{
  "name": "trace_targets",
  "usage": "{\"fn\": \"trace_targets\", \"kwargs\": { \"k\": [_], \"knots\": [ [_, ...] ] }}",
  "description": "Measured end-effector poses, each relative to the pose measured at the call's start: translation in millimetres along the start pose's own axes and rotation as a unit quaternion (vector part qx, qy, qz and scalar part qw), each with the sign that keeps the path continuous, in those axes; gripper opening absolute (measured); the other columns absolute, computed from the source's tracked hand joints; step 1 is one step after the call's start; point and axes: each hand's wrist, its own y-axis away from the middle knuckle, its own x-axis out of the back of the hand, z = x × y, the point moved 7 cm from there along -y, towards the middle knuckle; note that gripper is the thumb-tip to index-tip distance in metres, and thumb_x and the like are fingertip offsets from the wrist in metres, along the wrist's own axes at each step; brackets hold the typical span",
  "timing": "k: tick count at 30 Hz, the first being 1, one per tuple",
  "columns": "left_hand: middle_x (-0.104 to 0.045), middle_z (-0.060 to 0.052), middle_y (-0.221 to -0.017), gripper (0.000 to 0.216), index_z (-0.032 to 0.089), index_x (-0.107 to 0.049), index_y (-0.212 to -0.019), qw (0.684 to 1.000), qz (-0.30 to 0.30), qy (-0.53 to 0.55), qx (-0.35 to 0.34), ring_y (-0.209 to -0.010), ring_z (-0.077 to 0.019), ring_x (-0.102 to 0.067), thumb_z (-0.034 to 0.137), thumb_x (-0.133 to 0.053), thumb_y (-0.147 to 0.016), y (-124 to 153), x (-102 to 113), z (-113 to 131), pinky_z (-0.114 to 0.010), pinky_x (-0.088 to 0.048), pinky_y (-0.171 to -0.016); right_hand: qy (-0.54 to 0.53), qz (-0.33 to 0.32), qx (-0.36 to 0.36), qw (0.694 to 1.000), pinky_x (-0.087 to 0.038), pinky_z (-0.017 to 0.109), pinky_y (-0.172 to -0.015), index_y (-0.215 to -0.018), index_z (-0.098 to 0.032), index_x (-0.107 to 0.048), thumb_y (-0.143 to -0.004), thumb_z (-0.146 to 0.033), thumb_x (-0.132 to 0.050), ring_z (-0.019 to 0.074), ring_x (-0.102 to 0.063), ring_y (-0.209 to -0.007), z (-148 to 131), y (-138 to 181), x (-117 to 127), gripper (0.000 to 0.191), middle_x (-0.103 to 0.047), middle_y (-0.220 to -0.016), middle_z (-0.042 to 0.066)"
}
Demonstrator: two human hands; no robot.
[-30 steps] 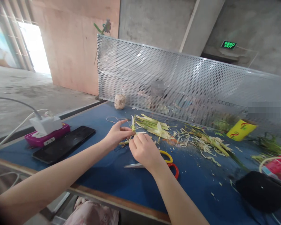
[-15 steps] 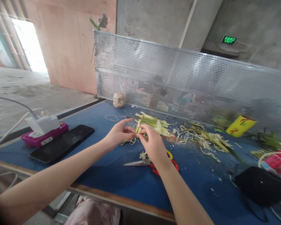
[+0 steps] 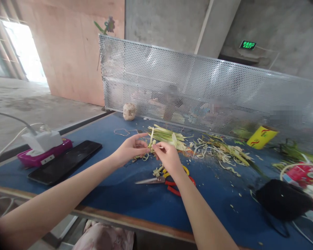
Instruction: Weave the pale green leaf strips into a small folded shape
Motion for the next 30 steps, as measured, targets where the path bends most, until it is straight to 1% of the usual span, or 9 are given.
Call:
{"fn": "trace_targets", "kwargs": {
  "k": [5,10,12,17,19,21,24,28,30],
  "knots": [
    [-0.048,0.008,-0.063,0.074,0.009,-0.038,-0.119,0.998,0.008,-0.051,-0.027,-0.05,-0.0048,-0.046,0.017,-0.073,-0.055,1.3,0.7,2.0,-0.02,-0.037,-0.048,0.046,0.007,0.033,0.998,-0.04,0.025,-0.046,-0.065,-0.019,-0.054,-0.078,-0.034,-0.049,0.0132,-0.051,-0.045,-8.8,4.8,-4.3,0.021,-0.054,-0.053,-0.001],
    [-0.048,0.006,-0.065,0.065,0.011,-0.038,-0.12,0.997,0.046,-0.065,-0.016,-0.048,-0.0043,-0.045,0.019,-0.067,-0.063,1.1,5.6,2.7,-0.02,-0.036,-0.045,0.198,0.006,0.143,0.97,-0.044,0.026,-0.055,-0.078,-0.019,-0.055,-0.085,-0.023,-0.04,0.0147,-0.058,-0.058,-25.5,11.0,-9.2,0.017,-0.059,-0.064,0.001],
    [-0.048,0.007,-0.064,0.061,0.01,-0.039,-0.12,0.995,0.068,-0.077,-0.011,-0.045,-0.0032,-0.044,0.016,-0.065,-0.065,0.6,8.0,2.4,-0.019,-0.035,-0.044,0.306,0.009,0.206,0.929,-0.044,0.028,-0.062,-0.083,-0.018,-0.057,-0.086,-0.019,-0.039,0.0166,-0.058,-0.069,-34.3,14.5,-12.7,0.018,-0.062,-0.074,0.005],
    [-0.044,0.008,-0.06,0.053,0.01,-0.041,-0.117,0.993,0.075,-0.088,0.016,-0.038,-0.0021,-0.039,0.01,-0.059,-0.066,1.1,7.6,-0.9,-0.019,-0.032,-0.039,0.534,0.059,0.331,0.776,-0.037,0.031,-0.067,-0.076,-0.016,-0.061,-0.084,-0.013,-0.044,0.0176,-0.054,-0.073,-55.9,29.5,-21.6,0.019,-0.062,-0.072,0.006],
    [-0.044,0.009,-0.06,0.053,0.01,-0.041,-0.116,0.994,0.068,-0.081,0.022,-0.038,-0.0019,-0.039,0.009,-0.058,-0.066,1.9,6.3,-1.5,-0.019,-0.032,-0.039,0.563,0.103,0.36,0.737,-0.035,0.032,-0.067,-0.081,-0.018,-0.062,-0.083,-0.013,-0.046,0.0173,-0.051,-0.072,-64.1,36.6,-21.2,0.017,-0.063,-0.074,0.005],
    [-0.045,0.009,-0.061,0.054,0.011,-0.041,-0.116,0.995,0.054,-0.076,0.022,-0.039,-0.0017,-0.039,0.006,-0.057,-0.065,2.4,4.6,-2.0,-0.018,-0.033,-0.039,0.569,0.123,0.378,0.72,-0.035,0.033,-0.068,-0.086,-0.02,-0.063,-0.083,-0.014,-0.045,0.0176,-0.05,-0.072,-68.0,41.3,-21.7,0.019,-0.065,-0.081,0.005],
    [-0.047,0.008,-0.061,0.056,0.011,-0.041,-0.114,0.996,0.019,-0.085,0.013,-0.043,-0.0029,-0.042,0.004,-0.058,-0.061,2.1,1.0,-3.2,-0.017,-0.035,-0.042,0.536,0.097,0.381,0.747,-0.036,0.035,-0.073,-0.086,-0.023,-0.063,-0.084,-0.015,-0.044,0.0196,-0.051,-0.08,-65.0,39.7,-22.1,0.02,-0.065,-0.091,0.004],
    [-0.049,0.006,-0.062,0.052,0.011,-0.044,-0.109,0.993,-0.025,-0.115,-0.025,-0.052,-0.0061,-0.048,0.01,-0.062,-0.06,1.6,-1.9,-2.2,-0.02,-0.039,-0.048,0.44,0.084,0.349,0.823,-0.036,0.038,-0.084,-0.079,-0.023,-0.062,-0.083,-0.018,-0.046,0.0224,-0.049,-0.099,-56.5,28.4,-12.6,0.017,-0.063,-0.1,0.004],
    [-0.05,0.006,-0.064,0.054,0.012,-0.043,-0.111,0.989,-0.032,-0.136,-0.049,-0.055,-0.0075,-0.049,0.014,-0.062,-0.061,2.1,-1.7,0.2,-0.021,-0.04,-0.052,0.397,0.08,0.31,0.86,-0.038,0.037,-0.082,-0.078,-0.022,-0.06,-0.081,-0.017,-0.046,0.0215,-0.052,-0.094,-49.6,21.0,-7.3,0.015,-0.065,-0.092,0.005]
  ]
}}
